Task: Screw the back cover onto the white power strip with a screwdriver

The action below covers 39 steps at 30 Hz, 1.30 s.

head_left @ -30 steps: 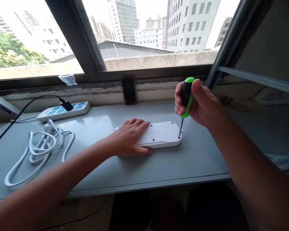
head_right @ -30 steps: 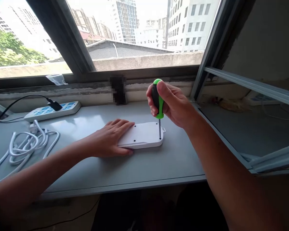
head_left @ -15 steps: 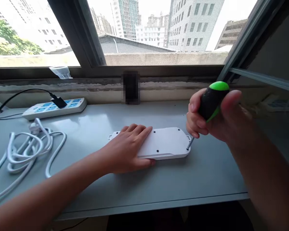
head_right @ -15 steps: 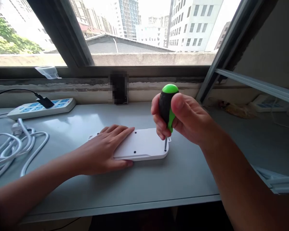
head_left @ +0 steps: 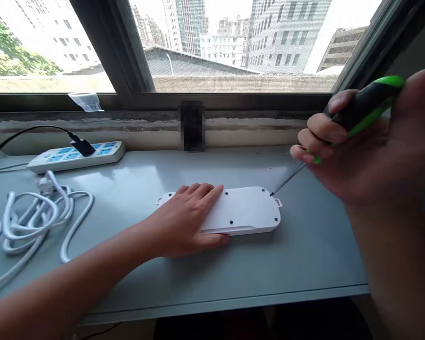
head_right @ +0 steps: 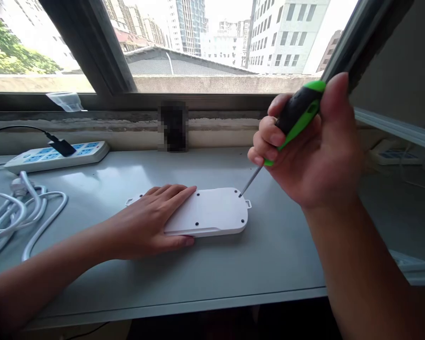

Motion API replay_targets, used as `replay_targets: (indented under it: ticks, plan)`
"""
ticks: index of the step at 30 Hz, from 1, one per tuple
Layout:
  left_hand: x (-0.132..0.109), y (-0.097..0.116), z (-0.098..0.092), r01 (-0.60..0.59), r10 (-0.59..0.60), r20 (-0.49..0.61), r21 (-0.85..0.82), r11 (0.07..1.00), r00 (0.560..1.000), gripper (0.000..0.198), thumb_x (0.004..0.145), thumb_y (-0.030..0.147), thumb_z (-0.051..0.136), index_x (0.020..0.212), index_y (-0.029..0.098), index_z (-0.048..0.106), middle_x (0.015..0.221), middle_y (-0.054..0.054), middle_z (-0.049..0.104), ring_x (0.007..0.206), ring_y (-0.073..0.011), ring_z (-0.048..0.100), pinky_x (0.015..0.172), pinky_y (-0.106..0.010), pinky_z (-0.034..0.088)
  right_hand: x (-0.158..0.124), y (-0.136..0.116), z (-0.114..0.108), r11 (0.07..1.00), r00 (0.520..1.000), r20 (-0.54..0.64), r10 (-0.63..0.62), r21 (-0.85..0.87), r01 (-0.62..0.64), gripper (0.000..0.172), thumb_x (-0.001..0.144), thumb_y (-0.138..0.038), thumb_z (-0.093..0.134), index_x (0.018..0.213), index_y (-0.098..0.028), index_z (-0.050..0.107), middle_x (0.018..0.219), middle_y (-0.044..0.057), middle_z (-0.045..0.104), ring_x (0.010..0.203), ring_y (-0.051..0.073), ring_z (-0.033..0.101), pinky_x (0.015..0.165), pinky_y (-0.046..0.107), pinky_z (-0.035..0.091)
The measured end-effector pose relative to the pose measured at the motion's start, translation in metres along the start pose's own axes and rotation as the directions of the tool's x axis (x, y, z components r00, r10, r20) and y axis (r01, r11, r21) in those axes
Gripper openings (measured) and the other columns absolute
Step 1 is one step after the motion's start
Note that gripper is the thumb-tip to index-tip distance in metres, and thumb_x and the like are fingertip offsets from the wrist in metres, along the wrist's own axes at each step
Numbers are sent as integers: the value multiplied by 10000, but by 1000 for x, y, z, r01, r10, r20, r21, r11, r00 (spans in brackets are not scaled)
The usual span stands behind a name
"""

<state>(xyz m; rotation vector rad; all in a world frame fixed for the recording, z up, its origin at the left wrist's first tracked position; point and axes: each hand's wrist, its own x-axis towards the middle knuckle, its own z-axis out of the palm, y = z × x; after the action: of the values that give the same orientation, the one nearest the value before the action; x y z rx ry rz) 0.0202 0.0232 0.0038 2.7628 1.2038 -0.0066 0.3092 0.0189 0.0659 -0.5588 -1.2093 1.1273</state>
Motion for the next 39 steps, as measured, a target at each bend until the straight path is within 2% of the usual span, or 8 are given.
replay_targets:
  ticks: [4,12,21,25,28,32,37,39]
  plan:
    - [0,0,0,-1,1,9,11,1000,1000,891,940,699,612,1623,164,412,1541,-174,564,1304,-392,575,1117,-494,441,3,10,4,998,995,-83,-59,-12,58,475,964,-672,635,846,-214,676,698,-5,376,585,119,404,573,316,416]
    - [1,0,0,-6,6,2,0,1000,1000,897,941,685,627,1630,155,404,1528,-176,573,1295,-388,585,1108,-489,448,8,21,-3,999,999,-12,-35,-41,35,455,1003,-657,554,872,-250,708,749,40,486,639,147,449,634,353,455]
    - [0,0,0,-12,12,2,-4,1000,1000,896,942,663,666,1624,144,405,1543,-174,566,1296,-382,578,1102,-484,439,10,35,-3,998,997,-46,-57,-37,55,422,1010,-613,555,945,-248,757,796,47,543,690,156,500,654,348,498]
    - [-1,0,1,-23,22,-4,-18,1000,1000,875,948,670,660,1609,149,424,1543,-178,564,1303,-390,572,1088,-492,440,9,43,-6,987,995,-15,-100,-128,98,358,984,-583,664,1111,-264,763,873,30,616,746,146,584,707,319,556]
    - [-1,1,2,-25,24,-4,-25,999,1000,861,939,665,674,1584,142,449,1532,-183,571,1289,-390,578,1083,-500,439,7,43,-7,967,990,-28,-138,-219,129,286,943,-508,762,1084,-263,721,955,22,693,821,154,671,768,319,589]
    - [-2,4,1,-31,31,-3,-31,999,1000,862,929,661,685,1575,137,454,1521,-183,579,1257,-383,593,1059,-496,448,7,42,-4,969,988,-23,-153,-201,145,265,912,-468,810,990,-247,688,883,8,690,716,132,645,676,295,567]
    - [-3,8,1,-41,41,6,-33,999,999,832,926,658,699,1544,143,485,1506,-178,594,1269,-387,594,1064,-496,443,5,46,2,946,974,-71,-215,-262,190,312,921,-465,804,1163,-272,770,874,4,667,682,116,625,628,289,554]
    - [-4,9,1,-48,48,5,-30,998,999,831,932,650,699,1548,135,482,1512,-179,590,1285,-391,585,1065,-498,442,3,48,3,927,964,-105,-245,-316,201,302,918,-479,805,1128,-263,783,905,10,690,683,115,652,622,288,563]
